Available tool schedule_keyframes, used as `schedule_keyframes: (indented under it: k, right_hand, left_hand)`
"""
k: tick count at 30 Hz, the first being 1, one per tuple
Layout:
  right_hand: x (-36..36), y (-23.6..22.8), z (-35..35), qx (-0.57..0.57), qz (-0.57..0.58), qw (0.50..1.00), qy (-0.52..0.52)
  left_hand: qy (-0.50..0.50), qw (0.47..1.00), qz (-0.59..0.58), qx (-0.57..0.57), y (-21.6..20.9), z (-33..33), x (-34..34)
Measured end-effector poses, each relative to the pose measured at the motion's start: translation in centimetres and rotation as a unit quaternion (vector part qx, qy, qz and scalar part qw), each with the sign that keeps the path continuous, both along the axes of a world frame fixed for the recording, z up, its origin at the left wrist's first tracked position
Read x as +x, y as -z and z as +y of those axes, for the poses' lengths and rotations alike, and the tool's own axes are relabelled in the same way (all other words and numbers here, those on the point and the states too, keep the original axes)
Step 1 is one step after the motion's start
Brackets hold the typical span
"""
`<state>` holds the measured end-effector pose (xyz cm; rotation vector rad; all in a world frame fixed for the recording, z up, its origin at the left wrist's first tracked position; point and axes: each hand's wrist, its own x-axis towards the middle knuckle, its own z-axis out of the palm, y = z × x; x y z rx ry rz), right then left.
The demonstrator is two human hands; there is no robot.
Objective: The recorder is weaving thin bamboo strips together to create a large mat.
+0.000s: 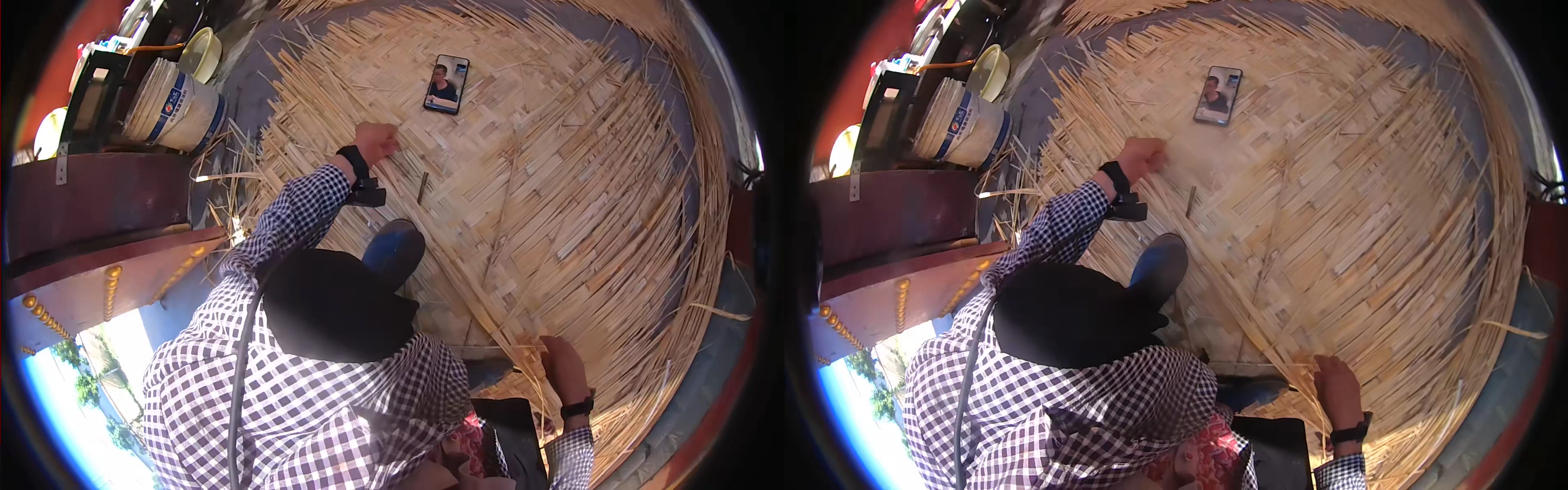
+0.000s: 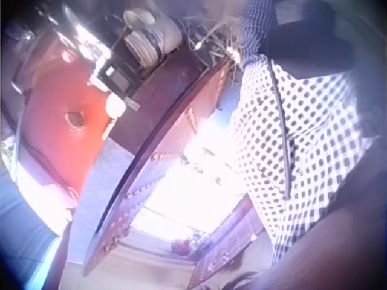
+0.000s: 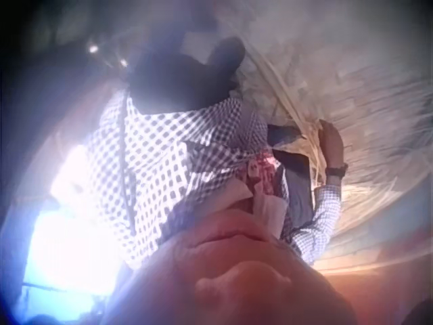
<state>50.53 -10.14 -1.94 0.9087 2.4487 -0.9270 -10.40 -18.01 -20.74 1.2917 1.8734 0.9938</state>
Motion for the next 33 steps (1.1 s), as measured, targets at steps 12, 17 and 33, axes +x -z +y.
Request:
schedule_keyframes:
  k: [12,17,33]
  right_hand:
    - [5.7,2.5,-3.8,0.073,-0.075,0.994,0.036]
    - [3.0,3.9,-6.7,-0.013,-0.034,0.999,-0.014]
    - [2.6,4.6,-7.2,0.025,-0.049,0.997,-0.055]
  left_hand:
    - [0.145,0.948,0.266,-0.098,-4.5,-0.9,0.6]
    - [0.05,0.854,0.514,-0.059,1.7,1.3,-1.4]
    - [-0.018,0.761,0.637,-0.124,-1.8,2.4,-15.4]
